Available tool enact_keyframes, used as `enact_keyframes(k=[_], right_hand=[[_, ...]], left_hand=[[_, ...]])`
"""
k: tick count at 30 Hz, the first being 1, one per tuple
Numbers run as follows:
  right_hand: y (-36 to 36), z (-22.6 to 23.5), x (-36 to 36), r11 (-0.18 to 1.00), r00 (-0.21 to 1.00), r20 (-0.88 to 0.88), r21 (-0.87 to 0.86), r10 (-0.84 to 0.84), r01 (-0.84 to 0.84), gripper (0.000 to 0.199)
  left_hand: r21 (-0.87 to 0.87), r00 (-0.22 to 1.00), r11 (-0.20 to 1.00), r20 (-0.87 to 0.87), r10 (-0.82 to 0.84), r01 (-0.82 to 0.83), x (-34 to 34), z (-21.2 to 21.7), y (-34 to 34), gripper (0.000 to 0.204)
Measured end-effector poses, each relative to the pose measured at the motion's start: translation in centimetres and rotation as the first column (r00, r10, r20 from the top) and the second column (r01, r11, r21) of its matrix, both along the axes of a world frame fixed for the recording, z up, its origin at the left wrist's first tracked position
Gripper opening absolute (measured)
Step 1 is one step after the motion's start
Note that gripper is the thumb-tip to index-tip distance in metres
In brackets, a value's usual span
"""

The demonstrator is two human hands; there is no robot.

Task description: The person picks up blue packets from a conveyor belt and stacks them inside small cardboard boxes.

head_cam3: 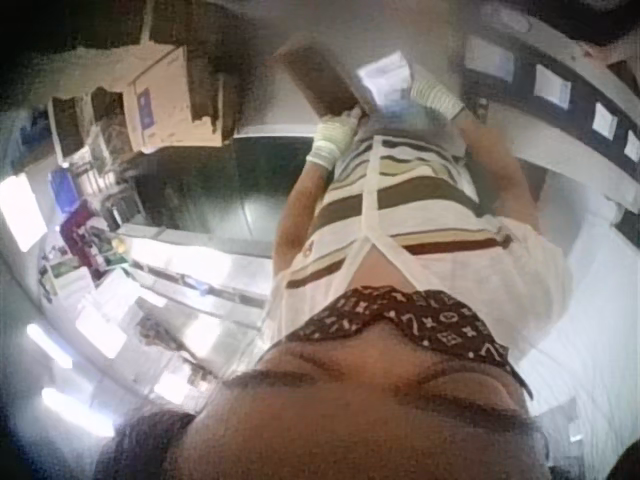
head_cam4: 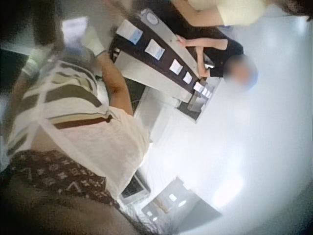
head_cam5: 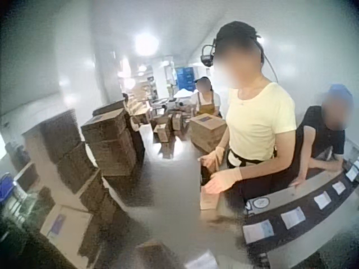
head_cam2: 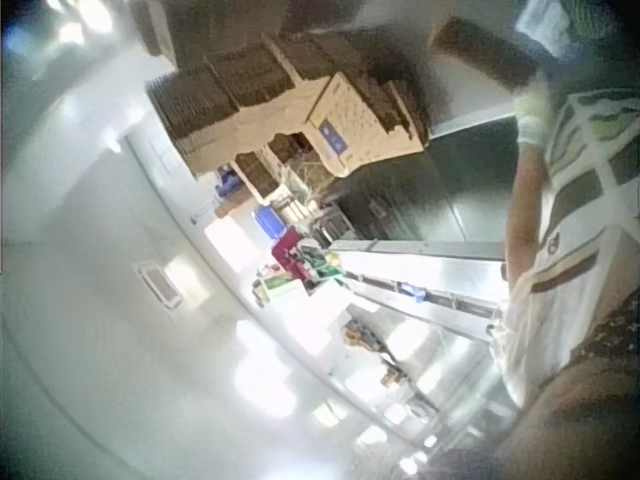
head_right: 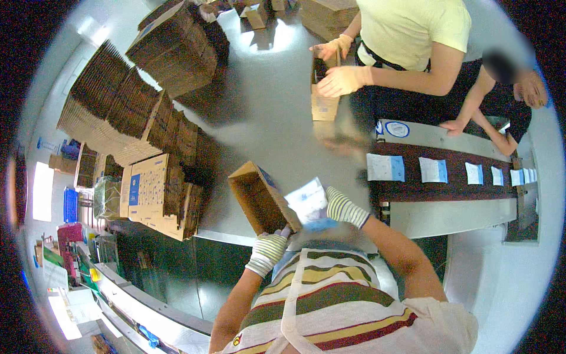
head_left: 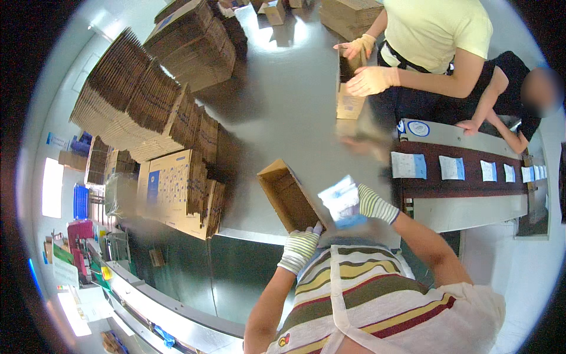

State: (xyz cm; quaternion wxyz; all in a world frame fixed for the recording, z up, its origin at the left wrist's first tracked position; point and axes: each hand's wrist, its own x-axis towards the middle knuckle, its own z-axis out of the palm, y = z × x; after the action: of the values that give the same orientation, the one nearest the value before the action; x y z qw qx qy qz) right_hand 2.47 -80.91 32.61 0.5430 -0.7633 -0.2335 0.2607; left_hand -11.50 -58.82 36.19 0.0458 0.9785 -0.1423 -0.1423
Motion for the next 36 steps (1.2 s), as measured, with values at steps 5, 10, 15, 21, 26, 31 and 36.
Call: enact_keyframes(k=[5,10,15,21,26,31,36], right_hand=[[7.2,6.3,-2.2,0.928,0.965,0.25,0.333,0.081,-0.164,0.054],[10.6,5.0,-1.9,0.951,0.959,-0.016,0.138,0.283,-0.278,0.064],[10.4,3.6,-2.0,0.835,0.716,0.516,-0.523,0.47,-0.171,0.032],[10.3,6.7,-2.6,0.619,0.589,0.396,-0.748,0.705,-0.238,0.048],[8.3,8.9,-3.6,0.828,0.645,0.547,-0.493,0.534,-0.268,0.064],[6.4,5.8,-6.9,0.796,0.49,0.666,-0.597,0.563,-0.103,0.074],[7.4,3.6,-8.2,0.862,0.513,0.735,-0.506,0.443,-0.022,0.076]], left_hand=[[-0.304,0.984,0.945,0.095,0.154,-0.118,0.5,-3.8,0.5,0.033],[-0.314,0.951,0.925,0.151,0.27,-0.213,0.3,-2.4,-0.3,0.035],[-0.101,0.996,0.994,0.067,0.05,-0.043,-2.4,-1.8,-0.2,0.036],[-0.577,0.824,0.798,0.359,0.438,-0.173,3.7,7.2,1.4,0.021],[0.005,0.916,0.969,-0.325,0.234,-0.246,9.8,1.6,4.3,0.024],[0.004,0.885,0.984,-0.435,0.164,-0.18,10.2,-4.6,4.3,0.031],[-0.06,0.825,0.997,-0.565,0.008,-0.051,10.1,-6.7,5.4,0.033]])
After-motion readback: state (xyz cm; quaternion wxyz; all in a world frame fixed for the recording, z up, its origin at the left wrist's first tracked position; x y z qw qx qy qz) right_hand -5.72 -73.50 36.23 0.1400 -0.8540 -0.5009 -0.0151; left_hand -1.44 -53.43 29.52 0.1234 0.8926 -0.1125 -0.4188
